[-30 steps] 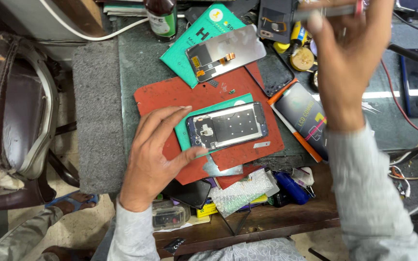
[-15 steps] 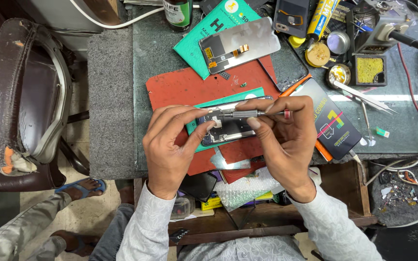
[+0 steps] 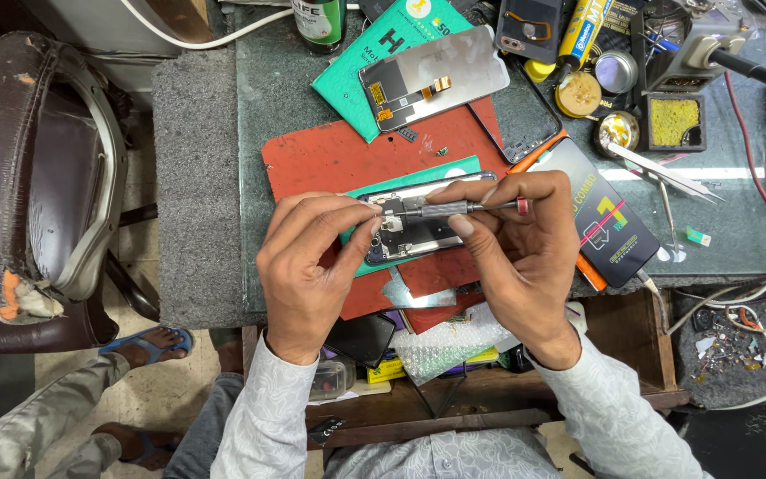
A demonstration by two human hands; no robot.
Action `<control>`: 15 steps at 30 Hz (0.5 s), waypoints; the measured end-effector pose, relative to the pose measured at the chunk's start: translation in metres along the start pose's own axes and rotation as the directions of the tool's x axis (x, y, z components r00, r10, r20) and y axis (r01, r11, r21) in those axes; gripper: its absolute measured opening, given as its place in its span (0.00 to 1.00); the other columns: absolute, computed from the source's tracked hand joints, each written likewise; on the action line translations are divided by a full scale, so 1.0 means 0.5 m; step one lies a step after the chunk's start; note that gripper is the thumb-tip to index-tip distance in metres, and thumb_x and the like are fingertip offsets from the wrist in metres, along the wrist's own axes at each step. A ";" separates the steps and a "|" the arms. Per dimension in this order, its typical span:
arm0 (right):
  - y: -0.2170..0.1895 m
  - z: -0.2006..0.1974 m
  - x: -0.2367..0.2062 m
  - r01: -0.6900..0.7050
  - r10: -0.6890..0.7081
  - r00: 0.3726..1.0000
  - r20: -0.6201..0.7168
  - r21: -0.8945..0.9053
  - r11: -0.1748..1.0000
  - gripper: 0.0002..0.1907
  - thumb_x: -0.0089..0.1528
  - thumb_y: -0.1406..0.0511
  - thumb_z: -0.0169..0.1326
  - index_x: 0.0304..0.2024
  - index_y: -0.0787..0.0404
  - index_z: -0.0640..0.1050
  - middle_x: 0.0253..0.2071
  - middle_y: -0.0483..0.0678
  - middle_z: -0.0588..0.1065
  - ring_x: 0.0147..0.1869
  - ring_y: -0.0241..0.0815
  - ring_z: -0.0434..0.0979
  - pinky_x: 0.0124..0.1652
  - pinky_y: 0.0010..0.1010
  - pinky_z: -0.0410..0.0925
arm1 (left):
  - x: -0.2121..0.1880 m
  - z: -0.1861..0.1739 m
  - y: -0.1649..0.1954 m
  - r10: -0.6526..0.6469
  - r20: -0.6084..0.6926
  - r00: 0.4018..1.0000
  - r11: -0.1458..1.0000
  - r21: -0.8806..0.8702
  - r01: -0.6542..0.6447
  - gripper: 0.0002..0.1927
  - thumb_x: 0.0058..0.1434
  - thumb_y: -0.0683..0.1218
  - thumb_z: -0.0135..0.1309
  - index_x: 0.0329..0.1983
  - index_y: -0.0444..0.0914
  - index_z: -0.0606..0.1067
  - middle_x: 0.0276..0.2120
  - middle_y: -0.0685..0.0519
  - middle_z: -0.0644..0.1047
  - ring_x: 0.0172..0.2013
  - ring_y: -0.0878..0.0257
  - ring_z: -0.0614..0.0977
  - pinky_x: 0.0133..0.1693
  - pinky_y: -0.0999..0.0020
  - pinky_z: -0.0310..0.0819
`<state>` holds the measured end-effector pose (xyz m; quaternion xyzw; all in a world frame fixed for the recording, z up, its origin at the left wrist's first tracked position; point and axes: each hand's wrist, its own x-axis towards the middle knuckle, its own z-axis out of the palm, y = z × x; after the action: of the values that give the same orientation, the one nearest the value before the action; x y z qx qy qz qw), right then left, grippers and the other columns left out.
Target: The person disassembles a smartphone by removing screws and detaching internal components. They handle the phone, a screwdriver, and various small parts on a cluttered workbench.
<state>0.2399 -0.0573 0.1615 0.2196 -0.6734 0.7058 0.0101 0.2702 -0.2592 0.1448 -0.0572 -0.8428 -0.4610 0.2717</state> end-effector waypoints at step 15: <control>-0.024 -0.005 0.034 0.079 -0.061 0.995 0.076 -0.268 0.960 0.17 0.74 0.79 0.51 0.61 0.66 0.61 0.51 0.55 0.75 0.58 0.45 0.83 0.56 0.31 0.79 | 0.000 -0.024 -0.006 0.038 0.101 0.994 0.997 0.059 -0.044 0.28 0.53 0.48 0.72 0.56 0.38 0.77 0.52 0.51 0.78 0.55 0.53 0.77 0.57 0.58 0.74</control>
<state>0.2274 -0.0584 0.1786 0.2632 -0.7553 0.5987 0.0425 0.2741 -0.2707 0.1474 -0.0890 -0.8677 -0.4260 0.2403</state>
